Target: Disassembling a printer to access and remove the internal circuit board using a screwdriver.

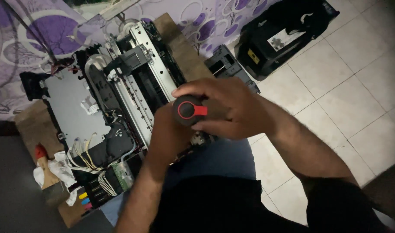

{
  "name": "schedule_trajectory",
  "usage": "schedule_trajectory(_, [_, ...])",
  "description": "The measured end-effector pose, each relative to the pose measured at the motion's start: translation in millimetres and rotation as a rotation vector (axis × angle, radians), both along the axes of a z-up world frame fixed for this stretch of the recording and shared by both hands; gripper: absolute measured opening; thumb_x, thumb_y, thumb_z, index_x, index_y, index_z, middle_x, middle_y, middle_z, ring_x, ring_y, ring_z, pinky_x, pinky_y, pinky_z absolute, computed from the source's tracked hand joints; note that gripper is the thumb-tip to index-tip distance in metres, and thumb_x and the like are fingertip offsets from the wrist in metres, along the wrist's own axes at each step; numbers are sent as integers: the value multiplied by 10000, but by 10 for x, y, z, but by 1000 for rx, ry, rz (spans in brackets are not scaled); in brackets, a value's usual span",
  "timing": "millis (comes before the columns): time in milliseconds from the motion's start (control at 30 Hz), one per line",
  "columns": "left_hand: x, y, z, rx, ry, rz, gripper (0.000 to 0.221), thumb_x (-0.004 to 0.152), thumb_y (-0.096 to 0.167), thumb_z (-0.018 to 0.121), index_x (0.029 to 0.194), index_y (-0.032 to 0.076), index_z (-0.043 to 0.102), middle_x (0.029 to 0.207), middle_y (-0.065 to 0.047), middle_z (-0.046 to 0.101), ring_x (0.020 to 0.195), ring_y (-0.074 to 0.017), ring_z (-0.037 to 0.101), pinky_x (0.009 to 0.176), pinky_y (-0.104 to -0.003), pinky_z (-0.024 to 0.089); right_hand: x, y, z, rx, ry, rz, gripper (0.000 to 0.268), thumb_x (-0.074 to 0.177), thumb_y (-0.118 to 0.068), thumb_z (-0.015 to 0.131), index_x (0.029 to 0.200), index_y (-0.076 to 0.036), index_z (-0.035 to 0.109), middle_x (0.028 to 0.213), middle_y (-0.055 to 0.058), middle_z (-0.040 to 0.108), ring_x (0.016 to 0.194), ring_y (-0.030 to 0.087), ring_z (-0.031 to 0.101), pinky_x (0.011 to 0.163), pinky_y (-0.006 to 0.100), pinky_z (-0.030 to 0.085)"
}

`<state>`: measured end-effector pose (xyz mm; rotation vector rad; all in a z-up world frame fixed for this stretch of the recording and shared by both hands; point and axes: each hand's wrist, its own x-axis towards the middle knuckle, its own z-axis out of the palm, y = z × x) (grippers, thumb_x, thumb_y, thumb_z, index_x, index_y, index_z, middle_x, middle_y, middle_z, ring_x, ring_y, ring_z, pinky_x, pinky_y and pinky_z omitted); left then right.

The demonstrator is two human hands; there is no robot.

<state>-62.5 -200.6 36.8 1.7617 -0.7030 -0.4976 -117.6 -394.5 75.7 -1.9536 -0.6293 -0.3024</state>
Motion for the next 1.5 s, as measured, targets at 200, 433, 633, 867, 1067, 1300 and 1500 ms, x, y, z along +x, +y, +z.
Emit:
schedule_trajectory(200, [16,2,-151,82,-100,47,319,653,6,764,972,10,749,833,-79,751,705,-168,629,664,-313,523,29,-33,-52,-66,-5,-56,780,761,-292,967,1382,-129,524,995,39,656,830,154,663,733,306,511])
schedule_trajectory(433, [22,19,-122,107,-210,-65,344,711,-62,645,999,57,791,871,-72,805,655,-176,672,630,-306,532,71,-65,226,-84,-157,117,398,915,-184,762,1256,-72,588,1034,72,675,790,176,666,677,320,511])
schedule_trajectory(633, [-24,-32,-58,68,-196,-24,252,771,59,817,1015,51,758,915,-63,795,751,-171,706,646,-284,518,83,-77,293,-442,21,-66,584,749,-280,916,1262,-112,694,1095,83,749,899,209,738,739,324,592])
schedule_trajectory(867, [-7,12,-95,39,-294,-8,282,732,-38,709,998,44,757,893,-83,744,707,-211,646,639,-314,495,107,-133,357,-426,-156,15,603,744,-184,918,1254,-73,615,1123,113,688,834,240,712,657,343,568])
schedule_trajectory(1067, [-16,-18,-77,33,-245,-36,298,750,-4,730,1047,17,723,933,-74,696,763,-200,619,687,-323,486,101,-177,421,-418,-113,16,471,776,-192,919,1125,-69,627,977,67,646,792,209,624,655,320,502])
schedule_trajectory(1300, [-34,-37,-44,12,-182,-21,258,751,-79,645,986,-18,732,886,-97,749,722,-190,668,683,-299,527,99,-165,447,-509,-155,62,566,694,-129,871,1197,-94,613,1328,164,594,1004,276,673,709,356,584])
schedule_trajectory(1500, [2,-35,-62,28,-226,-48,242,874,20,723,1112,64,730,963,-103,726,598,-154,599,471,-267,427,132,-229,501,-449,-45,82,478,805,-167,874,1231,-59,686,967,71,729,705,163,683,609,269,546])
